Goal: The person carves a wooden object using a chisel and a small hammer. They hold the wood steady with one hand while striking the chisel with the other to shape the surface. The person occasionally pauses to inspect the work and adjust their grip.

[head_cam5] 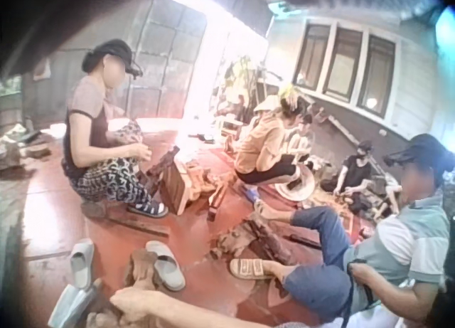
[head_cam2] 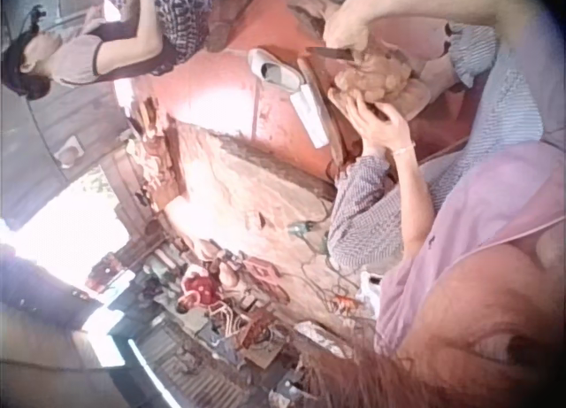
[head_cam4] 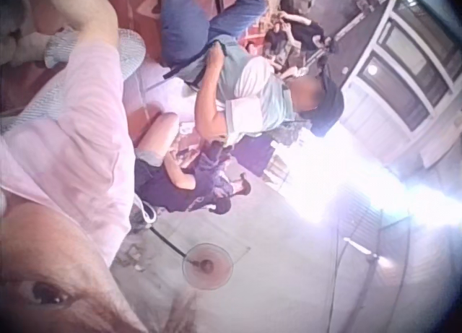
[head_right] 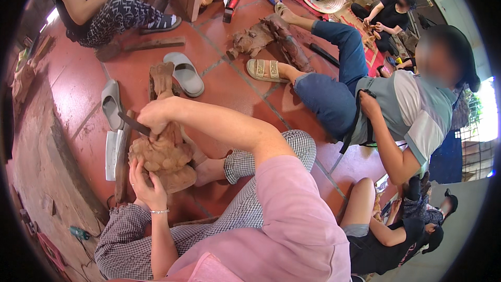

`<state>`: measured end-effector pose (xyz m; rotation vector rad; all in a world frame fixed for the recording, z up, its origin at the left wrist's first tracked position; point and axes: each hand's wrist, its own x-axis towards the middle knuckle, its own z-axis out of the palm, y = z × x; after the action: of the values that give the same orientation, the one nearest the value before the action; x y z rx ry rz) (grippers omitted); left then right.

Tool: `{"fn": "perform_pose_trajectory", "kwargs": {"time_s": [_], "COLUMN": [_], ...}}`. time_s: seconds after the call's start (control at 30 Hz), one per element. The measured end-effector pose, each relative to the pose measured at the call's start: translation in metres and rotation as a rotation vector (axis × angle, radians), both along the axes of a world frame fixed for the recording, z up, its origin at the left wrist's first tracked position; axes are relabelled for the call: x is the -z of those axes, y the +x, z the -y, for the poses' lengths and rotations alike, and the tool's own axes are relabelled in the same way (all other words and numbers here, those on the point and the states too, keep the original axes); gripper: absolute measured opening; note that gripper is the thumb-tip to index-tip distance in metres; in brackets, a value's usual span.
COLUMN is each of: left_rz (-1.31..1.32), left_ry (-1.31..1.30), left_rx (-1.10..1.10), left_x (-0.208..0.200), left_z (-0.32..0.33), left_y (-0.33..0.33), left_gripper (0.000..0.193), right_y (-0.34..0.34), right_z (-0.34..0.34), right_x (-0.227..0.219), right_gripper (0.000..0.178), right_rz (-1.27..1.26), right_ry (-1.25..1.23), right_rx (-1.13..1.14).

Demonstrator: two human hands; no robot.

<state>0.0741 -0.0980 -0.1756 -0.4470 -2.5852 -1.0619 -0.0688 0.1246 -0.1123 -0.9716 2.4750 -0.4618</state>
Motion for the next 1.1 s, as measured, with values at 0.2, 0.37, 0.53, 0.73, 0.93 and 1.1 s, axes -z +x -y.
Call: {"fn": "perform_pose_trajectory", "kwargs": {"time_s": [0.2,0.37,0.53,0.73,0.93,1.1], "left_rz": [0.015,0.007,0.005,0.009,0.022,0.014], "left_ry": [-0.004,-0.004,-0.004,-0.006,0.001,-0.006], "left_rx": [0.003,0.01,0.005,0.012,0.021,0.031], "left_x": [0.0,-0.001,-0.001,-0.001,0.001,0.002], "left_z": [0.002,0.003,0.003,0.003,0.006,0.007], "left_y": [-0.001,-0.002,0.0,0.0,0.0,-0.001], "left_gripper": [0.045,0.045,0.045,0.045,0.045,0.046], "right_y": [0.002,0.032,0.095,0.16,0.168,0.16], "right_z": [0.004,-0.006,-0.014,0.009,0.017,0.024], "right_x": [-0.001,0.02,-0.022,0.034,0.037,0.034], "right_gripper": [0.027,0.031,0.037,0.062,0.04,0.03], "right_rz": [-0.014,-0.093,0.323,0.571,0.913,0.649], "right_ry": [-0.101,-0.613,-0.645,-1.259,-1.77,-1.716], "right_rx": [0.067,0.307,0.534,0.771,0.881,1.08]}}
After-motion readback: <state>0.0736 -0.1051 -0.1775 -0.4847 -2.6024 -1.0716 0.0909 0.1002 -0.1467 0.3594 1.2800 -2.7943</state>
